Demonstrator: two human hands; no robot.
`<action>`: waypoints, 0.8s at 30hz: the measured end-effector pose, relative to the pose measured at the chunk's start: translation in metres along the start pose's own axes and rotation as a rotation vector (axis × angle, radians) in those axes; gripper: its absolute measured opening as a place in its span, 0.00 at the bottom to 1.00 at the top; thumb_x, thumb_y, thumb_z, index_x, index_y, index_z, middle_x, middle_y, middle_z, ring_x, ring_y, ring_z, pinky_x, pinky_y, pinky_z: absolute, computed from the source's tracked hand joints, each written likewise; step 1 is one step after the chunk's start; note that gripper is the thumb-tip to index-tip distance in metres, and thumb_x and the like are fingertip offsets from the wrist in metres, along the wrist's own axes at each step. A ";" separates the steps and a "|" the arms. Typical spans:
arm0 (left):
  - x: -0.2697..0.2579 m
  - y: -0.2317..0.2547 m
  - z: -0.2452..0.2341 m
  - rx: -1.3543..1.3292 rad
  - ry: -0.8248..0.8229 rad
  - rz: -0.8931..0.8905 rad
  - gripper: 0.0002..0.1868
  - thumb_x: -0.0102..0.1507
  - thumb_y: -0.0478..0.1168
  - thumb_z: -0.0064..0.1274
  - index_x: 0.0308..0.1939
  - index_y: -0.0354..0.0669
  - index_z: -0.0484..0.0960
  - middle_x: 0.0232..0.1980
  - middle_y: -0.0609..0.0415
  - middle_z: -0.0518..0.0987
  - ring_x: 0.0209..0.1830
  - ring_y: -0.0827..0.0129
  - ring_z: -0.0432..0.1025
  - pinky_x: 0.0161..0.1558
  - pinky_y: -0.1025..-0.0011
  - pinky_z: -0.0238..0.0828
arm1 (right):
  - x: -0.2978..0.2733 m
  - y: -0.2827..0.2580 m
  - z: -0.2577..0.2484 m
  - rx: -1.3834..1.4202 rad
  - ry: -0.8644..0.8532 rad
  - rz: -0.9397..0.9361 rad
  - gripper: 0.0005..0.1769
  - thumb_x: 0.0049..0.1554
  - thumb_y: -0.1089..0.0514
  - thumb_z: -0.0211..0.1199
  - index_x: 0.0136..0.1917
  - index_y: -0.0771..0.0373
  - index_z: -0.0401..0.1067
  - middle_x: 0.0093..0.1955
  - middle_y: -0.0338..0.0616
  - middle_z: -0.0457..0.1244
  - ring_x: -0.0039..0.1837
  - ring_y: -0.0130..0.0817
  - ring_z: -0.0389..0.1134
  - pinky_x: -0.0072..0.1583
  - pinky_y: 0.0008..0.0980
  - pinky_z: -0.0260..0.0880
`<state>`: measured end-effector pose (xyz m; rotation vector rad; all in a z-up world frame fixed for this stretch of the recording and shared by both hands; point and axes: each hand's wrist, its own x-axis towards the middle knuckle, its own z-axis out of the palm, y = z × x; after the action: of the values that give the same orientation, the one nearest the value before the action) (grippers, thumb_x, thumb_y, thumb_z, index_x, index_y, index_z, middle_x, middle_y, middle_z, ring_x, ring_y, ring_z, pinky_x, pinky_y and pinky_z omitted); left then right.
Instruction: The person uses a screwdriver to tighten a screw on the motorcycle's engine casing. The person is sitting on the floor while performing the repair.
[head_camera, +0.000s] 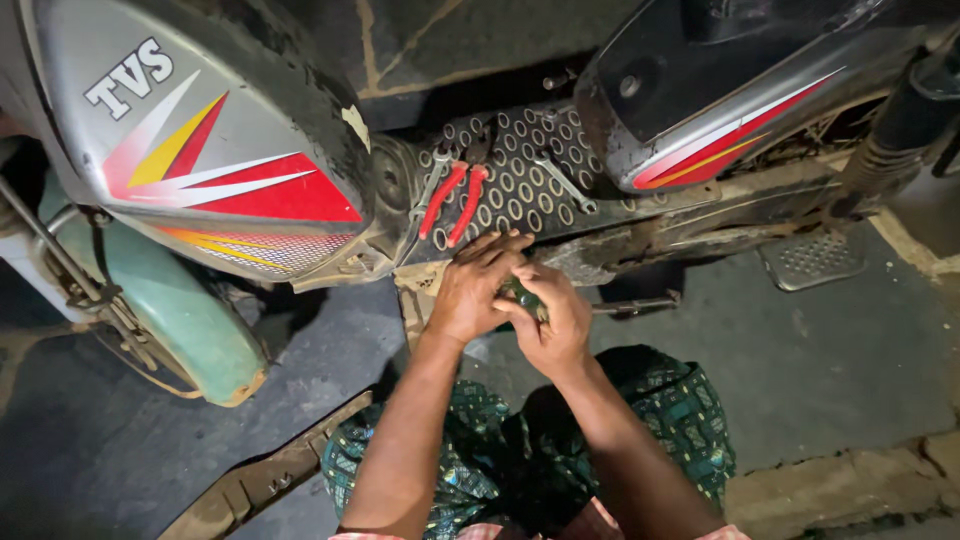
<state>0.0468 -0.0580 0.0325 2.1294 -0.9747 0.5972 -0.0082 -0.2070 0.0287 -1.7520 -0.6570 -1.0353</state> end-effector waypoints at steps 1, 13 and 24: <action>0.000 0.001 0.000 0.006 0.005 -0.010 0.25 0.54 0.44 0.62 0.54 0.42 0.79 0.65 0.49 0.79 0.66 0.51 0.72 0.72 0.55 0.63 | 0.001 -0.004 -0.003 -0.024 -0.042 0.000 0.19 0.58 0.64 0.70 0.59 0.66 0.67 0.60 0.58 0.67 0.59 0.49 0.72 0.58 0.40 0.75; 0.006 0.011 -0.003 -0.010 0.017 -0.069 0.18 0.55 0.37 0.63 0.49 0.42 0.81 0.63 0.52 0.80 0.64 0.54 0.74 0.71 0.57 0.66 | -0.003 -0.002 -0.018 -0.101 0.113 0.141 0.17 0.61 0.62 0.72 0.59 0.63 0.69 0.56 0.50 0.67 0.54 0.44 0.71 0.57 0.37 0.73; 0.006 0.010 -0.002 0.005 0.026 -0.050 0.20 0.57 0.38 0.63 0.53 0.43 0.83 0.63 0.52 0.80 0.64 0.55 0.75 0.70 0.56 0.66 | -0.001 -0.005 -0.019 -0.151 0.027 0.069 0.17 0.65 0.69 0.54 0.67 0.68 0.65 0.65 0.58 0.65 0.64 0.55 0.70 0.66 0.44 0.72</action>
<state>0.0424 -0.0645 0.0420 2.1385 -0.9043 0.6013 -0.0195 -0.2228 0.0339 -1.8736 -0.5087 -1.0824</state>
